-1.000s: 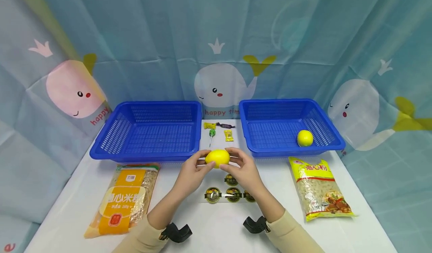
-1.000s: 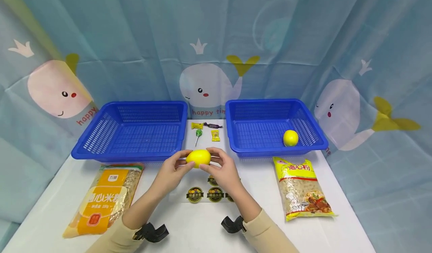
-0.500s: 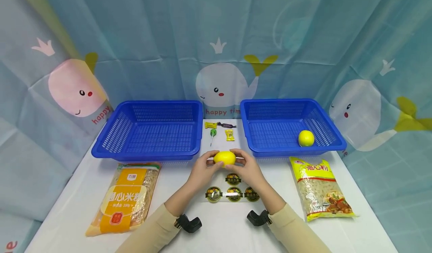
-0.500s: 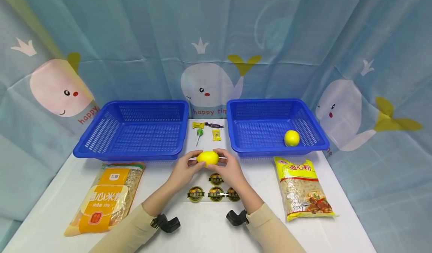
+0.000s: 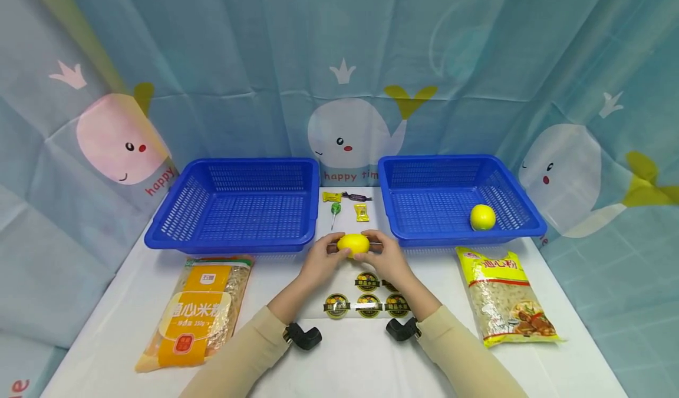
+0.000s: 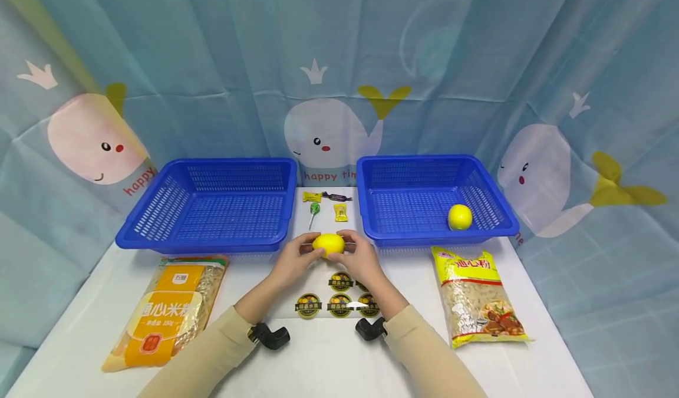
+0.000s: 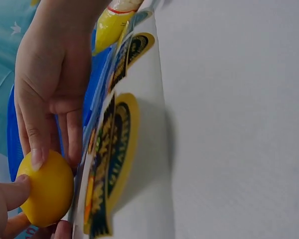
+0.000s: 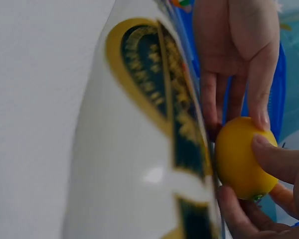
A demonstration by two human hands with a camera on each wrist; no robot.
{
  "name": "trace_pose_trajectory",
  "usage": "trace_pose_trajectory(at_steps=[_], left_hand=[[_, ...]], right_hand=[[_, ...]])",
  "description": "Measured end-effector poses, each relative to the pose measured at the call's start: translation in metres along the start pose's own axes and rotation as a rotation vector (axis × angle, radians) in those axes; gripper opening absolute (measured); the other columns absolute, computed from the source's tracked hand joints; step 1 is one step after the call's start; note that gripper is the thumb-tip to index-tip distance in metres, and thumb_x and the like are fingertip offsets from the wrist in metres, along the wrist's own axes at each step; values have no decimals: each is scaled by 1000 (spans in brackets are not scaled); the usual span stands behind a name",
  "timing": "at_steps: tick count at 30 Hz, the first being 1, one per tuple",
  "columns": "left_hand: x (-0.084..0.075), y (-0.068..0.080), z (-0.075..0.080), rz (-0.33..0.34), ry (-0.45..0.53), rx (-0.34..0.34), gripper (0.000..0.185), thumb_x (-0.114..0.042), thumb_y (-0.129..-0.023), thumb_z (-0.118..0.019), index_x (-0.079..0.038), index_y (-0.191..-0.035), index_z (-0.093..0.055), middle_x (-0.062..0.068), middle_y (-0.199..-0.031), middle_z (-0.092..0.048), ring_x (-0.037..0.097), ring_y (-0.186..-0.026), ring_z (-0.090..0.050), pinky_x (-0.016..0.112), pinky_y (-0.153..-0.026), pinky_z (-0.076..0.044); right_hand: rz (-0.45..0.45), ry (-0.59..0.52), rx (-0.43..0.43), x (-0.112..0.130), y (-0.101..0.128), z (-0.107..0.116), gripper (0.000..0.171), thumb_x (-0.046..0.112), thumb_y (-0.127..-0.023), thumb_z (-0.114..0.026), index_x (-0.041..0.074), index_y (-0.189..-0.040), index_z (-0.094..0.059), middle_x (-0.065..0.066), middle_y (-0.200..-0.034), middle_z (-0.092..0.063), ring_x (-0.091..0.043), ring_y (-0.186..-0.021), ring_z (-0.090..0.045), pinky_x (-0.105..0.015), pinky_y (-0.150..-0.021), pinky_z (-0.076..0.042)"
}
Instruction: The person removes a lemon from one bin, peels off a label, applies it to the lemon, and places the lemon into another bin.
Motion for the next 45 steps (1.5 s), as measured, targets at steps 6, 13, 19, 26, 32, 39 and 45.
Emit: trace_pose_trajectory(at_steps=[6, 13, 19, 26, 32, 39, 45], left_hand=[[0, 0, 0, 1, -3, 16, 54, -23, -93, -74, -7, -142, -55, 15, -131, -63, 28, -114, -63, 38, -93, -57], [-3, -1, -1, 14, 14, 12, 59, -26, -92, -75, -5, -142, -53, 16, -128, -63, 29, -115, -62, 39, -94, -57], [-3, -1, -1, 25, -6, 3, 58, -31, -91, -76, -7, -140, -56, 14, -128, -64, 29, -115, -62, 40, -95, -56], [-2, 1, -1, 21, 3, 1, 59, -32, -89, -77, -6, -138, -57, 14, -126, -64, 30, -116, -62, 42, -97, -55], [0, 2, 0, 31, 11, 11, 62, -35, -89, -78, -7, -139, -56, 14, -129, -63, 29, -117, -62, 42, -99, -54], [-1, 13, 6, 31, 0, 16, 64, -33, -89, -77, -6, -142, -53, 14, -132, -62, 30, -117, -62, 43, -97, -55], [-1, 28, 12, 14, -41, -32, 65, -26, -90, -76, -2, -144, -50, 18, -130, -61, 32, -117, -62, 45, -101, -54]], right_hand=[[-13, -28, 29, -2, -1, 2, 64, 22, -82, -86, 13, -139, -58, -13, -137, -62, -35, -124, -62, -49, -105, -50], [-24, -46, 57, -4, -2, 4, 71, 19, -80, -87, 16, -143, -55, -13, -145, -56, -35, -130, -57, -49, -107, -49], [-26, -21, 55, -3, 0, 3, 73, 19, -79, -88, 16, -144, -55, -13, -144, -56, -36, -129, -58, -49, -106, -50], [-22, -20, 64, -3, 1, 3, 73, 22, -77, -89, 17, -142, -57, -12, -144, -57, -34, -127, -59, -49, -106, -50], [-32, -35, 71, -3, 2, 5, 76, 24, -77, -90, 16, -144, -55, -12, -145, -56, -35, -129, -58, -50, -108, -48], [-65, -52, 42, -4, 8, 9, 88, 23, -78, -89, 15, -152, -43, -14, -144, -55, -35, -130, -57, -51, -108, -48], [-73, -6, 14, 1, 22, 16, 93, 20, -79, -88, 11, -156, -36, -17, -144, -55, -35, -130, -56, -46, -102, -53]])
Point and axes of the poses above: each hand's wrist, its own y-axis away from the middle knuckle, its own z-axis out of the back of the hand, x = y × z, the point moved 1 cm from there along -y, towards the middle knuckle
